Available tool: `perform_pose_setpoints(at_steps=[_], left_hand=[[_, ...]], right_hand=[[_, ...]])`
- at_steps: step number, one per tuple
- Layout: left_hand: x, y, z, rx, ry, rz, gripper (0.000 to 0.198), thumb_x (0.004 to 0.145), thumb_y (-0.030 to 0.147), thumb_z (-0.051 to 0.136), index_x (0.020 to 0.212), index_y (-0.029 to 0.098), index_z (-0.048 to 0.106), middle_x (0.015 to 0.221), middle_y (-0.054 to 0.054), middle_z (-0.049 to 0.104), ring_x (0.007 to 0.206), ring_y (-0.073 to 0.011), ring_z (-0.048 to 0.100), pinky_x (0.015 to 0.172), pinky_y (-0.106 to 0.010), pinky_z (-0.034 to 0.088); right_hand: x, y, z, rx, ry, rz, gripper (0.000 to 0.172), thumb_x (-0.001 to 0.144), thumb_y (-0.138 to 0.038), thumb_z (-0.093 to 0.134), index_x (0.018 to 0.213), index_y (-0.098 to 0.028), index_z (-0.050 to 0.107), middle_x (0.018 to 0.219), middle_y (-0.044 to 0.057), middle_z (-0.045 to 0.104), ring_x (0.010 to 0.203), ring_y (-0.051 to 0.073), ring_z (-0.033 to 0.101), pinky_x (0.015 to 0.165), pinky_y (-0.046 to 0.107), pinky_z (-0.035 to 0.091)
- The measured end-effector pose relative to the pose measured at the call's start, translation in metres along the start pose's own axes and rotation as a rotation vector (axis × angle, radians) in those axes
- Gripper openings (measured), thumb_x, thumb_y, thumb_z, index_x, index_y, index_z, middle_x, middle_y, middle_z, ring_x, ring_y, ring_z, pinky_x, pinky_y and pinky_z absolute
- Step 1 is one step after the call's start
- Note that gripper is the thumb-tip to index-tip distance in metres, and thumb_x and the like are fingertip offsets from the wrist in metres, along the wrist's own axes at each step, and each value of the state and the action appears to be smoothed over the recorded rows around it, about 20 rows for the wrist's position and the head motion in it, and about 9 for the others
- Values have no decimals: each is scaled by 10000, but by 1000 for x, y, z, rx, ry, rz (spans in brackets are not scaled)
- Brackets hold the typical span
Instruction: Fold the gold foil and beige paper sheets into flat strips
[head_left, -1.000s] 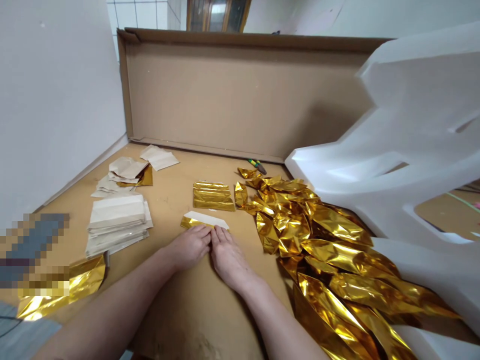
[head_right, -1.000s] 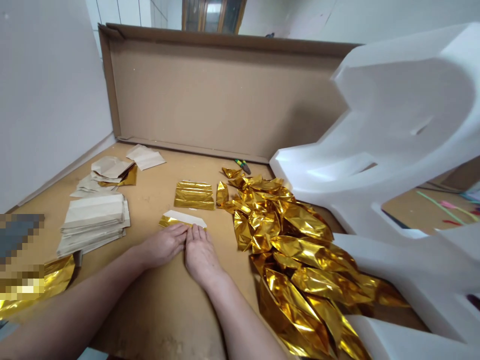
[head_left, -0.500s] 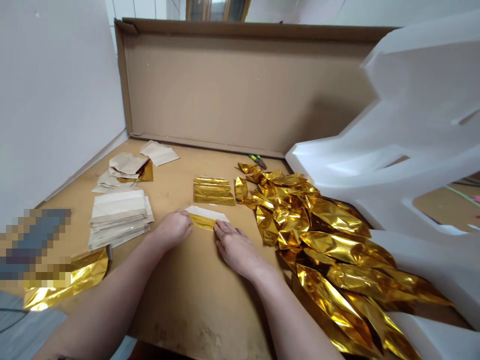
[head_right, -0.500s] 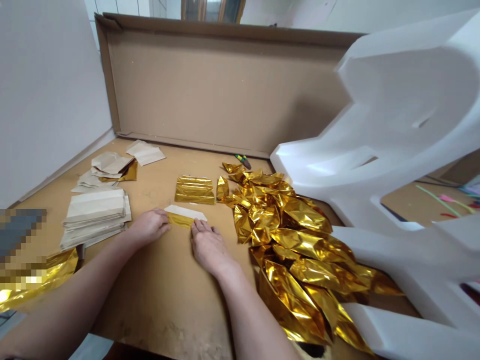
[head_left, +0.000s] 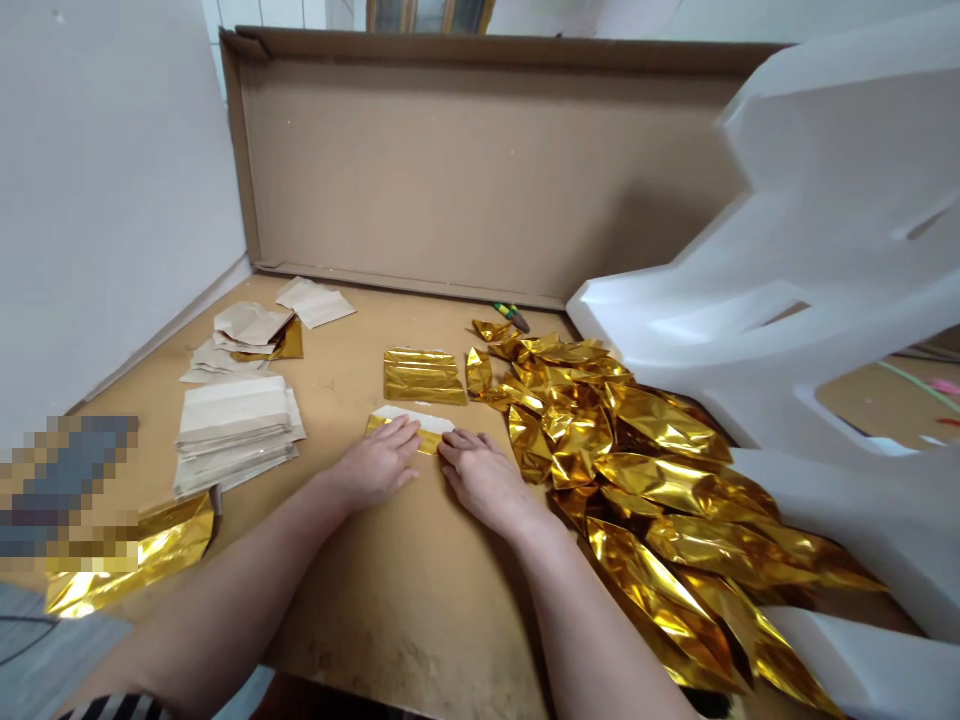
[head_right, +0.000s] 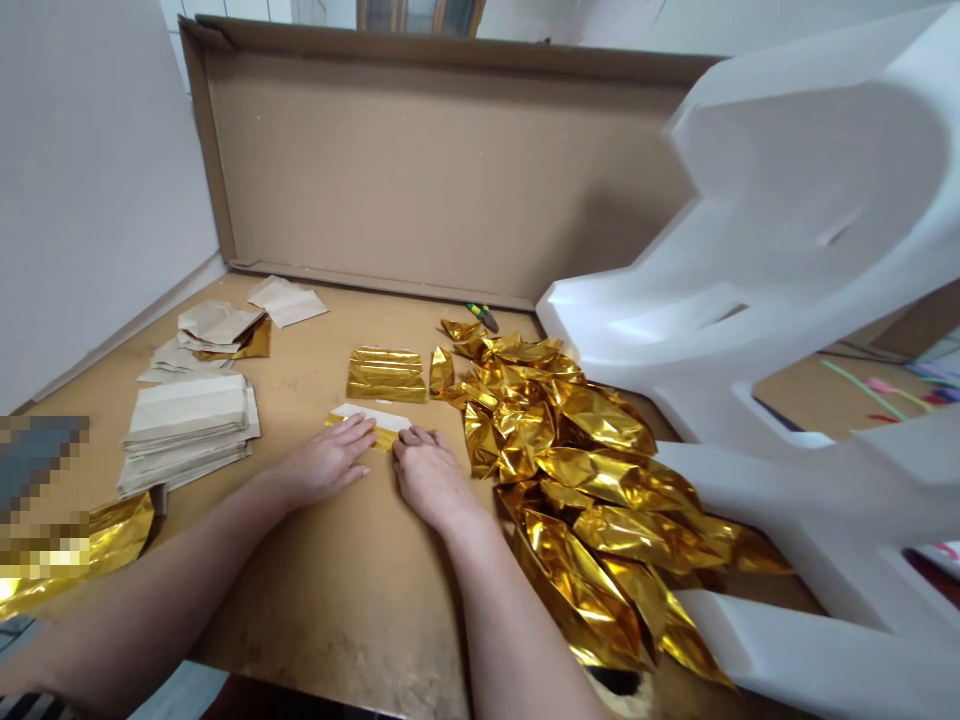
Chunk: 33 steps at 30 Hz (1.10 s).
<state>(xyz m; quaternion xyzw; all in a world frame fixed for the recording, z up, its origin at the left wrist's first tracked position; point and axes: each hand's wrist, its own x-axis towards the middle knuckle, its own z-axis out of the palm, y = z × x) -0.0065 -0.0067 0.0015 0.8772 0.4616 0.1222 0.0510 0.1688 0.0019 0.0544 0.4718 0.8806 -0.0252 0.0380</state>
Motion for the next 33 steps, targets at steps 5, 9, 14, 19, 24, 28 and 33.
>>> perform_pose_setpoints(at_steps=[5, 9, 14, 19, 24, 28, 33], left_hand=[[0, 2, 14, -68, -19, 2, 505, 901, 323, 367, 1340, 76, 336, 1410, -175, 360, 1330, -264, 277, 1076, -437, 247], [0, 0, 19, -102, -5, 30, 535, 895, 273, 335, 1386, 77, 255, 1435, -170, 317, 1342, -246, 250, 1089, -426, 221], [-2, -1, 19, -85, -79, -13, 568, 890, 309, 317, 1394, 62, 227, 1450, -194, 268, 1356, -284, 193, 1083, -455, 209], [-6, 1, 6, -62, -185, -95, 622, 880, 366, 339, 1386, 23, 231, 1463, -213, 209, 1360, -299, 162, 1091, -427, 190], [-9, 0, -4, -28, -212, -154, 698, 882, 491, 315, 1366, -8, 257, 1451, -249, 200, 1355, -319, 173, 1078, -436, 204], [-9, 0, -4, -1, -222, -201, 763, 869, 557, 314, 1358, -25, 265, 1442, -264, 212, 1349, -333, 191, 1075, -437, 205], [-9, 2, -4, -8, -217, -201, 769, 860, 557, 347, 1360, -21, 263, 1435, -269, 224, 1344, -340, 202, 1073, -448, 209]], right_hand=[[2, -13, 13, 68, 108, -2, 444, 901, -238, 314, 1285, -80, 471, 1370, 168, 444, 1287, 249, 356, 1058, 447, 249], [6, -20, 32, 184, 58, -61, 572, 929, -357, 209, 1398, -35, 267, 1450, 179, 298, 1345, 248, 238, 1078, 437, 229], [7, -16, 44, 216, 44, -72, 689, 909, -496, 192, 1420, -35, 190, 1476, 190, 202, 1370, 252, 138, 1087, 459, 193], [4, -17, 39, 195, -22, -31, 793, 882, -586, 126, 1403, 5, 222, 1479, 212, 165, 1374, 258, 94, 1097, 442, 158], [0, -15, 35, 170, -53, 26, 809, 875, -600, 115, 1410, 2, 193, 1485, 205, 144, 1376, 246, 68, 1099, 438, 142], [-3, -2, 41, 156, -48, 84, 803, 872, -600, 153, 1414, -9, 186, 1487, 204, 130, 1376, 244, 76, 1094, 447, 157], [-4, 8, 45, 148, -37, 94, 762, 873, -593, 159, 1428, -72, 189, 1492, 173, 160, 1372, 246, 124, 1090, 459, 162]])
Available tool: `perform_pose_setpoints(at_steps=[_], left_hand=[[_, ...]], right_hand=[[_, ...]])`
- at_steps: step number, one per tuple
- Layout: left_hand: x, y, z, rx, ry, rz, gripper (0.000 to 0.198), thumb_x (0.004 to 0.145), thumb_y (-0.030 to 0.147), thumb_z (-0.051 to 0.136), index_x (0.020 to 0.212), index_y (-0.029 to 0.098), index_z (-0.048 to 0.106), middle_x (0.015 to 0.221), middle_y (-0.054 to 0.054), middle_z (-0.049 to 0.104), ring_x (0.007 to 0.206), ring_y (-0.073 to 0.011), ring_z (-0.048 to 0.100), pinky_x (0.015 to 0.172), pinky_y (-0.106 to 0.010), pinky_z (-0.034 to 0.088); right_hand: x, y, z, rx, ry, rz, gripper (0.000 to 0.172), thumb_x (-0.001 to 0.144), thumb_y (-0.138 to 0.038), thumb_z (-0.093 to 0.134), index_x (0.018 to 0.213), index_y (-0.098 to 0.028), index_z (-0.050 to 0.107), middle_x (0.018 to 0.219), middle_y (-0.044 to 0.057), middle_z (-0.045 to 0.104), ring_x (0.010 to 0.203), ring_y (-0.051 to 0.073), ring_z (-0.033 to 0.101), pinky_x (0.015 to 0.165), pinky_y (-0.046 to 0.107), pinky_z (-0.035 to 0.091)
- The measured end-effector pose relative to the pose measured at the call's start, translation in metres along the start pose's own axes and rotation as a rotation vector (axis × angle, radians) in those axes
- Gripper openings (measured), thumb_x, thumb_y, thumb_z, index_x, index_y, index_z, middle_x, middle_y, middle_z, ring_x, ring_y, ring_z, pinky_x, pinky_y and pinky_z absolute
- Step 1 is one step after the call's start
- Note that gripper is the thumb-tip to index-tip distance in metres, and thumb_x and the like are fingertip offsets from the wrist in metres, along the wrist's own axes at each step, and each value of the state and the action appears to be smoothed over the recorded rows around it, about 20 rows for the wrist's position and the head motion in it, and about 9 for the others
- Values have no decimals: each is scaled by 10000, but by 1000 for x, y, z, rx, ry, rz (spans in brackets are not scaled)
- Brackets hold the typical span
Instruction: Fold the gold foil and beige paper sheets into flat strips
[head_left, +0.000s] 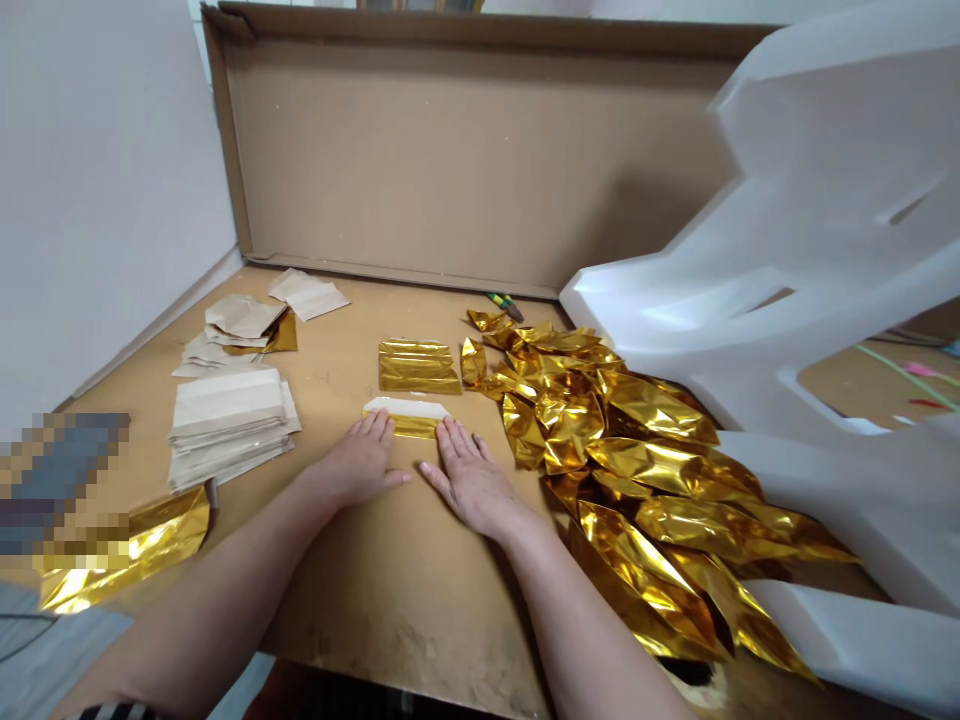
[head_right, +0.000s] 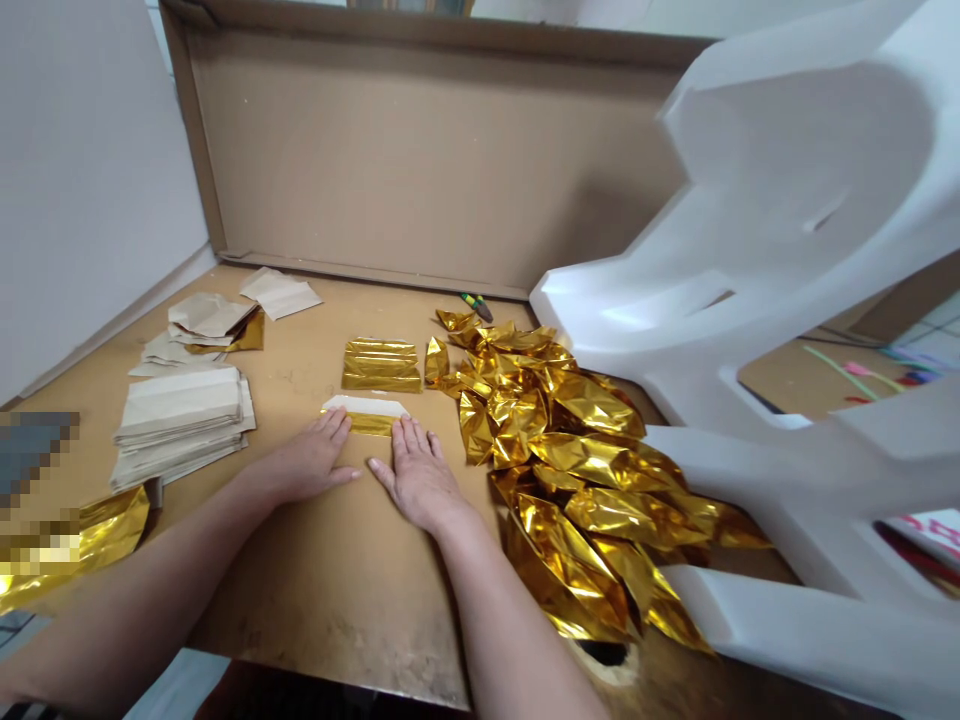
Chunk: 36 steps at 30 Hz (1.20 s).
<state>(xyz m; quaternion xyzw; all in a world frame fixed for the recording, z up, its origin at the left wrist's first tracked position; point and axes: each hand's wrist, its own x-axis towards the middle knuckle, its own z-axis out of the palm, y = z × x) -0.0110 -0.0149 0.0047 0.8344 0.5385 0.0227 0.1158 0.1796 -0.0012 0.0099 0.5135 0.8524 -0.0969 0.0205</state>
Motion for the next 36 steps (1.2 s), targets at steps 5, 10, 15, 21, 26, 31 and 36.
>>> perform_pose_setpoints(at_steps=[5, 10, 15, 21, 26, 31, 36], left_hand=[[-2, 3, -1, 1, -33, -40, 811, 858, 556, 366, 1358, -70, 239, 1438, -297, 173, 1345, -368, 166, 1067, -450, 226], [0, 6, 7, 26, 61, 21, 795, 855, 608, 330, 1384, 20, 252, 1457, -249, 192, 1349, -368, 164, 1059, -490, 218], [3, 9, 10, 26, 71, 107, 715, 885, 568, 305, 1375, 47, 292, 1460, -208, 222, 1358, -322, 174, 1077, -473, 204], [0, 18, -4, 12, -31, 63, 697, 892, 500, 350, 1390, 22, 252, 1470, -196, 186, 1366, -308, 132, 1100, -440, 166], [-1, 20, -8, -21, -73, 30, 700, 880, 418, 376, 1424, 42, 146, 1486, -164, 153, 1371, -294, 109, 1108, -421, 145], [-1, 15, -4, -38, -42, 41, 727, 880, 512, 324, 1408, 28, 197, 1479, -183, 169, 1371, -289, 126, 1104, -416, 152], [-3, 8, -3, -8, -42, 10, 821, 853, 612, 293, 1390, -4, 217, 1472, -225, 135, 1366, -323, 117, 1087, -437, 186]], right_hand=[[-1, -5, -6, -6, -24, 14, 745, 885, -565, 153, 1420, -50, 202, 1488, 177, 169, 1373, 242, 123, 1096, 457, 128], [-1, -6, -12, -17, -32, 31, 719, 893, -539, 150, 1414, -50, 223, 1485, 173, 184, 1373, 235, 129, 1098, 465, 104], [-1, -3, -11, -42, 19, 43, 723, 896, -547, 145, 1398, -44, 276, 1468, 185, 239, 1366, 253, 162, 1093, 479, 111], [4, -21, -7, -54, 154, -32, 716, 898, -548, 118, 1392, -62, 302, 1470, 170, 245, 1372, 264, 135, 1090, 521, 53], [10, -35, -1, 73, 51, -134, 742, 895, -553, 68, 1417, -47, 220, 1470, 165, 243, 1370, 243, 140, 1097, 480, 127], [7, -23, 1, 91, 40, -99, 789, 880, -589, 79, 1412, -25, 224, 1482, 173, 194, 1375, 237, 105, 1101, 434, 151], [4, -7, 2, 65, 56, -15, 801, 865, -618, 78, 1416, -60, 236, 1489, 162, 187, 1375, 236, 117, 1095, 433, 170]])
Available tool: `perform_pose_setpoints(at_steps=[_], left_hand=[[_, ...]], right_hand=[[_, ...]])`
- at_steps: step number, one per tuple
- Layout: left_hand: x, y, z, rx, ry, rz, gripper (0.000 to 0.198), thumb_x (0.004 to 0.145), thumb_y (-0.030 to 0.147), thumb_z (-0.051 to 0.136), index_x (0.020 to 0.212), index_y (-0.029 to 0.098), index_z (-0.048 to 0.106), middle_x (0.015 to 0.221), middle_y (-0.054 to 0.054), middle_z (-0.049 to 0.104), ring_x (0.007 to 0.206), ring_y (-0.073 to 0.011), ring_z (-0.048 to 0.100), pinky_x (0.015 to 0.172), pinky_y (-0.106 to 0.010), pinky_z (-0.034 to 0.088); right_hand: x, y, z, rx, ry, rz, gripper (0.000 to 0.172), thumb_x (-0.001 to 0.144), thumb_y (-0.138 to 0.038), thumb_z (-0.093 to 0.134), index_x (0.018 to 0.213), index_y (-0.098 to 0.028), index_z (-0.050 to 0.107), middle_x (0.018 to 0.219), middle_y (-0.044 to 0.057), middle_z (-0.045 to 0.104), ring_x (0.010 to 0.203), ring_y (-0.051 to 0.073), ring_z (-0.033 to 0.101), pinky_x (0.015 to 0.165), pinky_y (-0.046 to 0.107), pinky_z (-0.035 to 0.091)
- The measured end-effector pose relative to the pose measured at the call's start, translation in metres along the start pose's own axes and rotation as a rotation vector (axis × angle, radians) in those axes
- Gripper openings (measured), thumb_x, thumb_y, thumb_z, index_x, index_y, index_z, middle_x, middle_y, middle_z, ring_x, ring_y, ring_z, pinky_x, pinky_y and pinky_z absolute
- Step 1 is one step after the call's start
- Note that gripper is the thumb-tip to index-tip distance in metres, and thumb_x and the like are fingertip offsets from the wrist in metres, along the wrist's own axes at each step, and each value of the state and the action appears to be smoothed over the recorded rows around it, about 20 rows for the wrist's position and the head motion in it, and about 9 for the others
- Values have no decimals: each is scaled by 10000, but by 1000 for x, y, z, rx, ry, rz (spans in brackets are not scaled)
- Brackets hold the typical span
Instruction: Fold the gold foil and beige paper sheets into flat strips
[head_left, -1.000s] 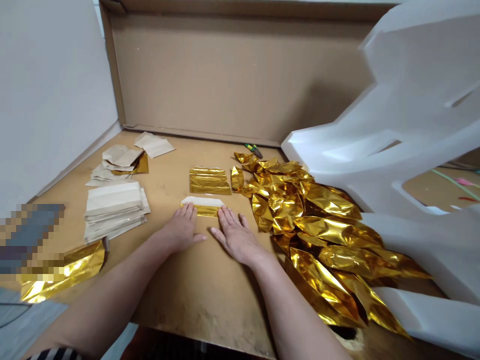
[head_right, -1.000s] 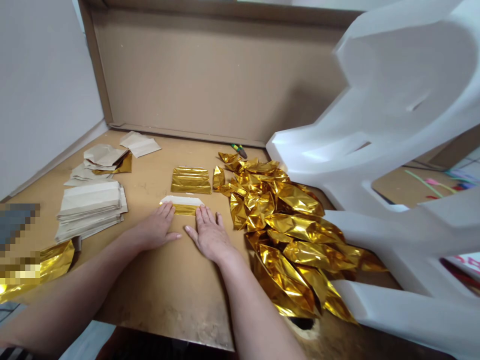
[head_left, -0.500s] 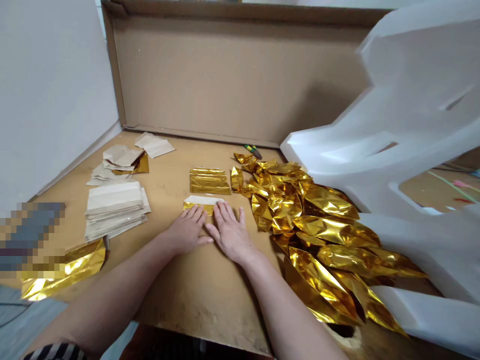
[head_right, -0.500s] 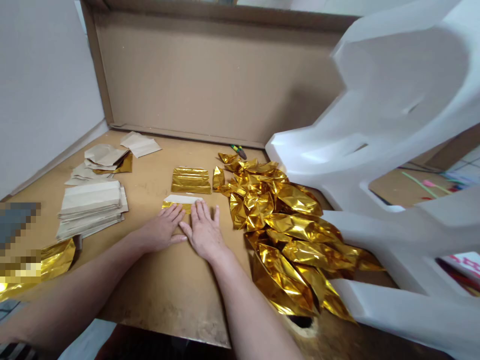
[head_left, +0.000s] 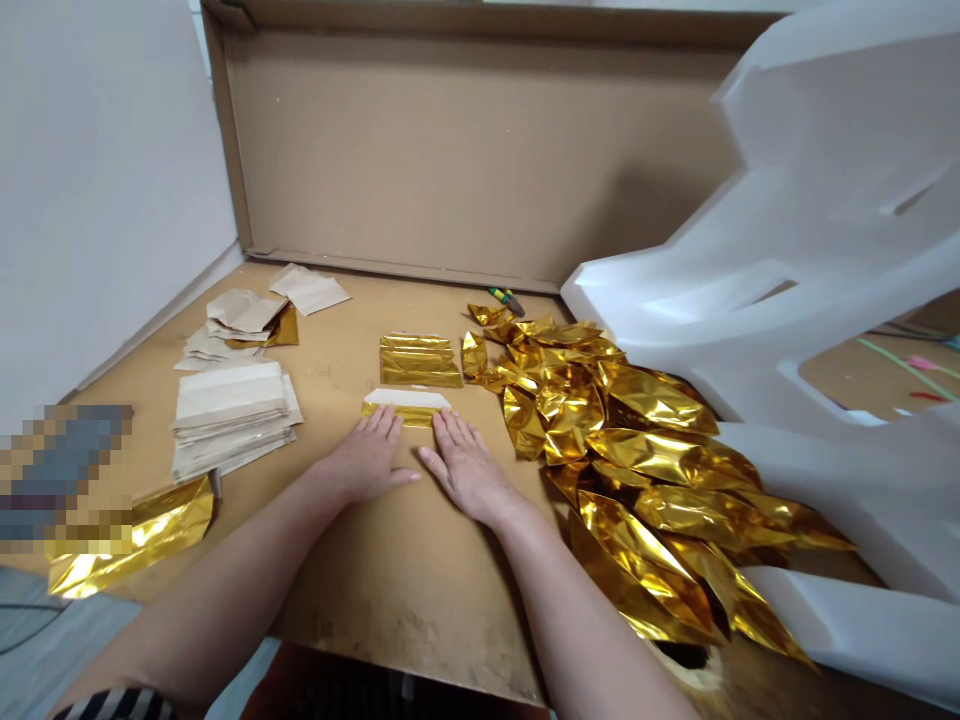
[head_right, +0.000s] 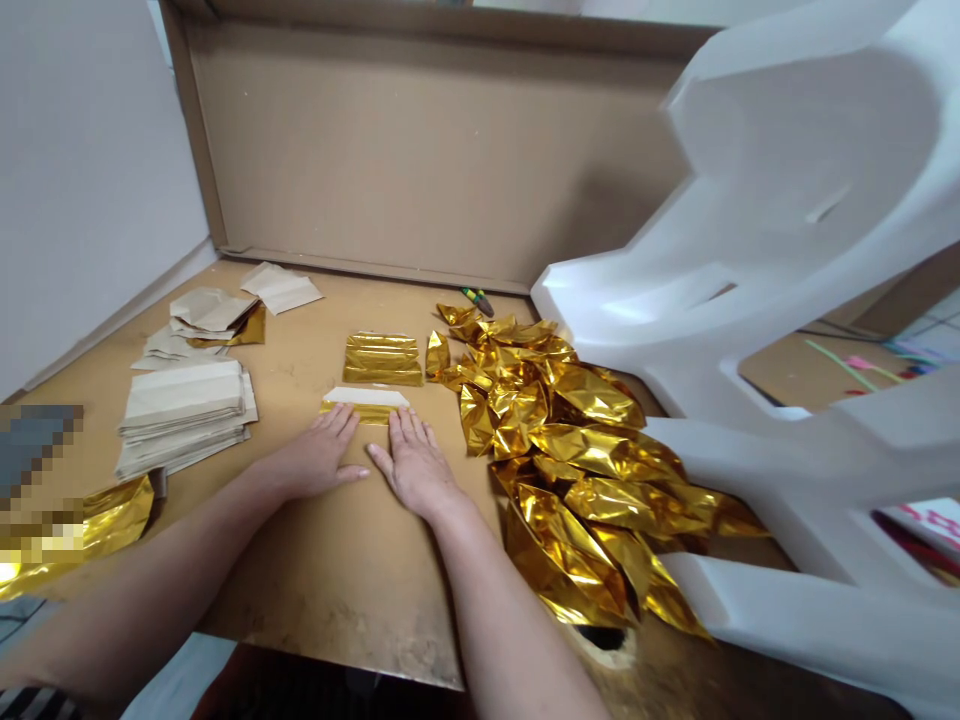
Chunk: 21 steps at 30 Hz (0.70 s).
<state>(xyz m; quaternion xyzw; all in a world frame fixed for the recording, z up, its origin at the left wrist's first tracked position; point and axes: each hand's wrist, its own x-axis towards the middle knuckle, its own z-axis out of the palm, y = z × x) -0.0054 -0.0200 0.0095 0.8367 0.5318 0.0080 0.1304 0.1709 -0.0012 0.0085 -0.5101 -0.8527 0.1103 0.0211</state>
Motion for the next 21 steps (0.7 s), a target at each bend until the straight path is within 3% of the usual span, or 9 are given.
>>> perform_pose_setpoints(at_steps=[9, 14, 18, 21], left_hand=[[0, -10, 3, 73, 83, -130, 862, 841, 636, 310, 1358, -53, 269, 1437, -268, 222, 1348, -338, 195, 1085, -425, 203], [5, -5, 6, 101, 216, 20, 790, 870, 622, 244, 1367, 10, 296, 1454, -206, 243, 1361, -301, 178, 1100, -430, 172], [5, 1, 5, 61, 130, 100, 698, 897, 575, 249, 1363, 62, 332, 1458, -165, 262, 1361, -275, 191, 1098, -416, 189], [3, 2, 4, 33, 77, 88, 685, 895, 551, 304, 1378, 65, 304, 1462, -171, 246, 1360, -288, 187, 1089, -434, 209]], right_hand=[[1, -1, -2, -41, -9, 16, 785, 865, -616, 82, 1417, -83, 248, 1485, 152, 213, 1372, 231, 130, 1093, 436, 174], [0, -4, -6, -46, -30, 31, 779, 877, -589, 85, 1409, -44, 249, 1482, 171, 199, 1373, 233, 120, 1092, 436, 173], [0, -4, -8, -66, -16, 23, 736, 894, -551, 113, 1397, -39, 279, 1468, 183, 236, 1366, 244, 167, 1085, 463, 178], [-1, -8, -10, -121, 75, 0, 672, 912, -502, 148, 1361, -50, 362, 1442, 199, 296, 1348, 265, 230, 1081, 509, 146]])
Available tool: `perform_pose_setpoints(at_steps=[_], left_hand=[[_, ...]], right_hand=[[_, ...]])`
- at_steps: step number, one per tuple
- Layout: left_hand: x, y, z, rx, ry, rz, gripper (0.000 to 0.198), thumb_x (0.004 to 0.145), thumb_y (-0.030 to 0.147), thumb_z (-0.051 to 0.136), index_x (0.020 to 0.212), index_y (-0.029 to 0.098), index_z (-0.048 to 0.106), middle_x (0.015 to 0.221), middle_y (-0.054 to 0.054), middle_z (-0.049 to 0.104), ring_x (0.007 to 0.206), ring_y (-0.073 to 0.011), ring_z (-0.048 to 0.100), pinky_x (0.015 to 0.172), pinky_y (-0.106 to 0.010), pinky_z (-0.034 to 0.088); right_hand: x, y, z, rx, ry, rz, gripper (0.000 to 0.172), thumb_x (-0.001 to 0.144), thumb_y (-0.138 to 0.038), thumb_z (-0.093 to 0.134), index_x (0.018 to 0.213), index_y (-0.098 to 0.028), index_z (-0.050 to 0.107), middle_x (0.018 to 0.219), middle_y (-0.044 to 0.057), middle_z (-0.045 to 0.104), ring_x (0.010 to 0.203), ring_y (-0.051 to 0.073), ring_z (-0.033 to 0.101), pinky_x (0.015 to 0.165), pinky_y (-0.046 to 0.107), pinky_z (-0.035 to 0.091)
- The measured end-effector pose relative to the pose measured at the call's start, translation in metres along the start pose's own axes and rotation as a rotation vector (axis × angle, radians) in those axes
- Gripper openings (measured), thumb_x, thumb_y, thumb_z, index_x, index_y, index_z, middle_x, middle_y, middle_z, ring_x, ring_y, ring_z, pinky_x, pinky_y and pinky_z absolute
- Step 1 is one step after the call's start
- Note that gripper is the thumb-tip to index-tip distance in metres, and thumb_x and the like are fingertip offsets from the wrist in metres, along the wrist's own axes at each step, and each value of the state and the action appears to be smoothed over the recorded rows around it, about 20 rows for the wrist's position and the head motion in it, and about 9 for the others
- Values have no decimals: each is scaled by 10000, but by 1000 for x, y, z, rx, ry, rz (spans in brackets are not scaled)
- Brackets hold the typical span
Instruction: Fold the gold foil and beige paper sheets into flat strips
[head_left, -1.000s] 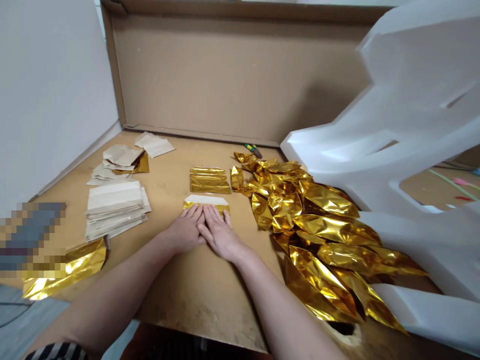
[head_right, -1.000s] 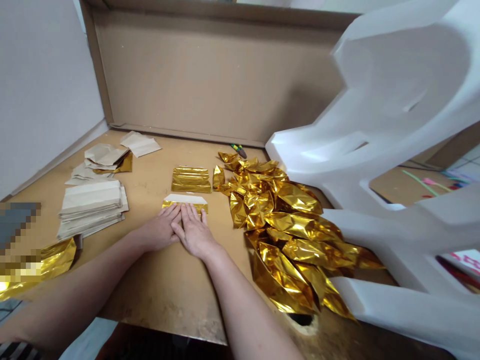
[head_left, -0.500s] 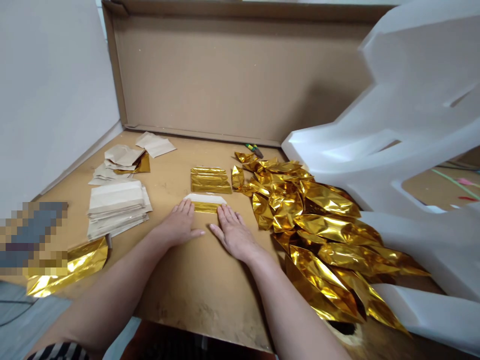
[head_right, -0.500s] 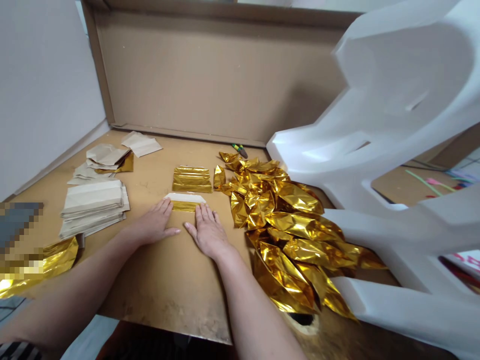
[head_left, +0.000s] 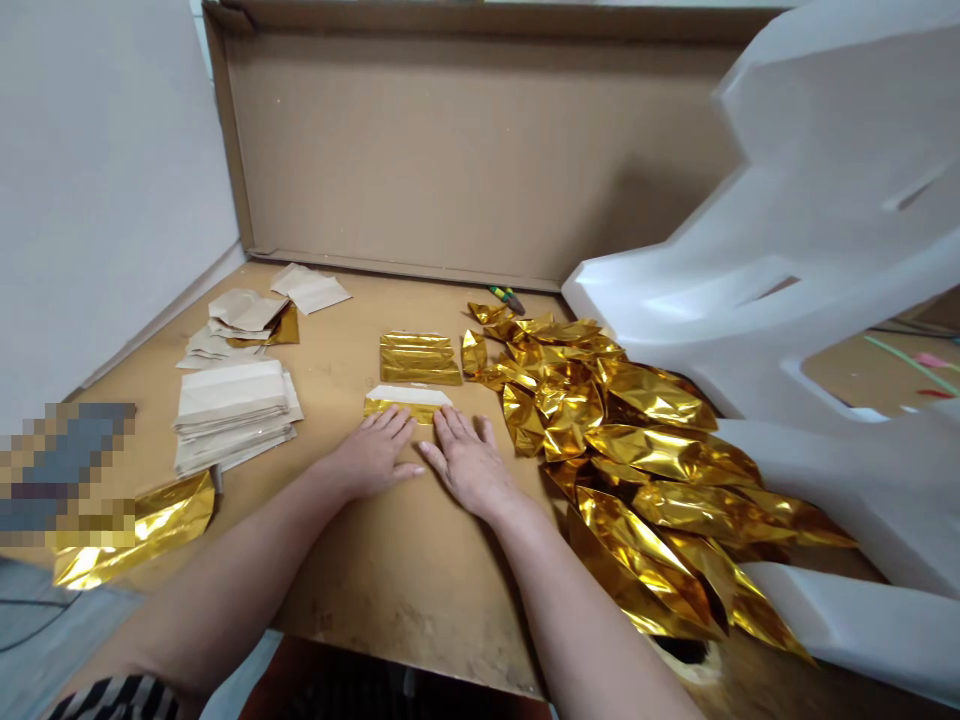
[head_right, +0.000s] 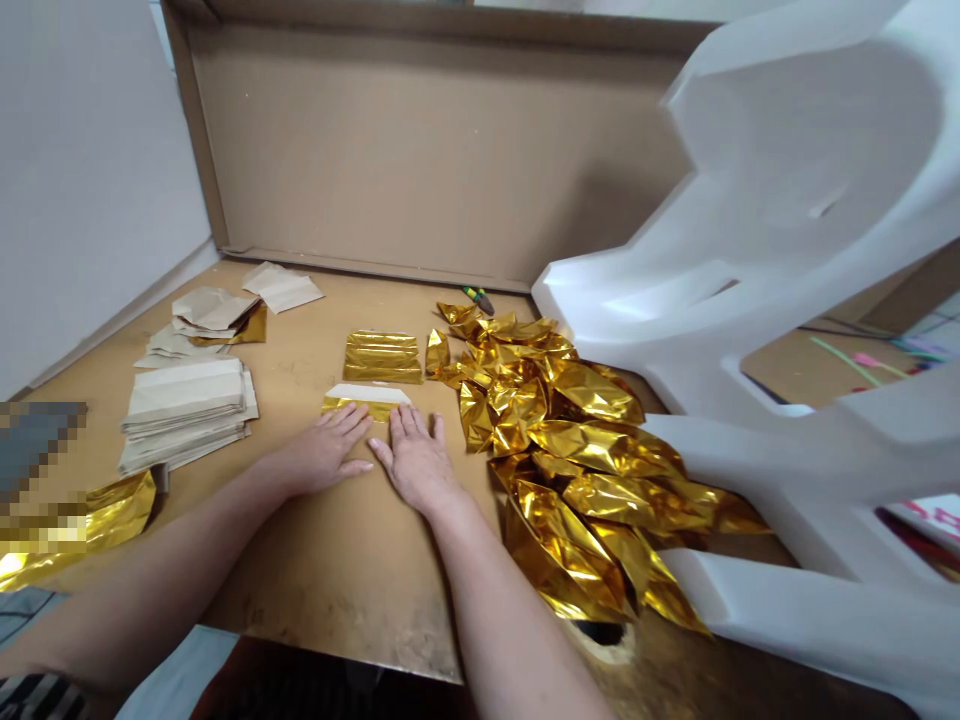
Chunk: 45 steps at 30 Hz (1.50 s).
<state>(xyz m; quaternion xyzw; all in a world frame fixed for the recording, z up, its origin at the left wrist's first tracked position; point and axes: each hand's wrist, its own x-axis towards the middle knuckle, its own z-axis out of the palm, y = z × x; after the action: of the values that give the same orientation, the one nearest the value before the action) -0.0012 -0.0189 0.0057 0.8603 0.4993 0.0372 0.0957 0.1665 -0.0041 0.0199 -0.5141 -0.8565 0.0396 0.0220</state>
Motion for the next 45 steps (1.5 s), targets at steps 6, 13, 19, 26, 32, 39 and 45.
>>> perform_pose_setpoints(at_steps=[6, 13, 19, 26, 32, 39, 45], left_hand=[[2, 0, 2, -34, 18, -12, 660, 885, 529, 361, 1376, 91, 308, 1454, -162, 277, 1356, -282, 207, 1087, -436, 215], [0, -5, -2, -53, 5, 1, 611, 889, 498, 369, 1361, 110, 340, 1461, -152, 264, 1354, -281, 215, 1081, -432, 229], [-5, -15, -11, -53, 27, -37, 504, 864, 418, 452, 1268, 116, 468, 1395, -139, 398, 1311, -268, 322, 1066, -382, 283], [4, -2, -9, -13, 127, -45, 486, 892, 443, 400, 1180, 73, 528, 1343, -183, 447, 1288, -277, 355, 1073, -389, 265], [11, 7, 4, -14, 71, 26, 609, 899, 511, 345, 1368, 123, 323, 1455, -140, 289, 1357, -276, 206, 1089, -441, 188], [11, 5, 5, -57, 68, 43, 631, 891, 491, 370, 1388, 109, 297, 1456, -146, 284, 1348, -295, 221, 1092, -440, 175], [13, 2, 9, -107, 96, 51, 636, 879, 439, 407, 1419, 158, 222, 1464, -122, 276, 1353, -285, 213, 1092, -450, 183]], right_hand=[[-1, -14, -1, -17, 72, -85, 573, 935, -420, 191, 1284, -64, 473, 1360, 195, 444, 1303, 266, 331, 1077, 510, 162], [-4, -5, -10, 28, -28, -62, 540, 940, -416, 193, 1277, -118, 493, 1362, 142, 458, 1286, 240, 366, 1077, 480, 185], [-6, 7, -23, 48, -78, 17, 524, 936, -439, 194, 1234, -191, 545, 1351, 93, 483, 1260, 249, 403, 1062, 491, 206], [-6, 7, -26, 45, -79, 25, 499, 937, -424, 205, 1172, -202, 585, 1316, 89, 524, 1248, 252, 412, 1048, 507, 209], [-5, 8, -22, 6, -37, -6, 492, 939, -411, 197, 1135, -213, 603, 1284, 86, 554, 1221, 253, 440, 1031, 514, 223], [5, -8, -6, 62, 122, -47, 564, 936, -383, 136, 1247, -95, 509, 1323, 168, 498, 1261, 252, 393, 1062, 487, 192], [10, -10, 8, 167, -2, -55, 654, 916, -487, 114, 1391, -81, 306, 1429, 153, 350, 1339, 241, 262, 1077, 486, 194]])
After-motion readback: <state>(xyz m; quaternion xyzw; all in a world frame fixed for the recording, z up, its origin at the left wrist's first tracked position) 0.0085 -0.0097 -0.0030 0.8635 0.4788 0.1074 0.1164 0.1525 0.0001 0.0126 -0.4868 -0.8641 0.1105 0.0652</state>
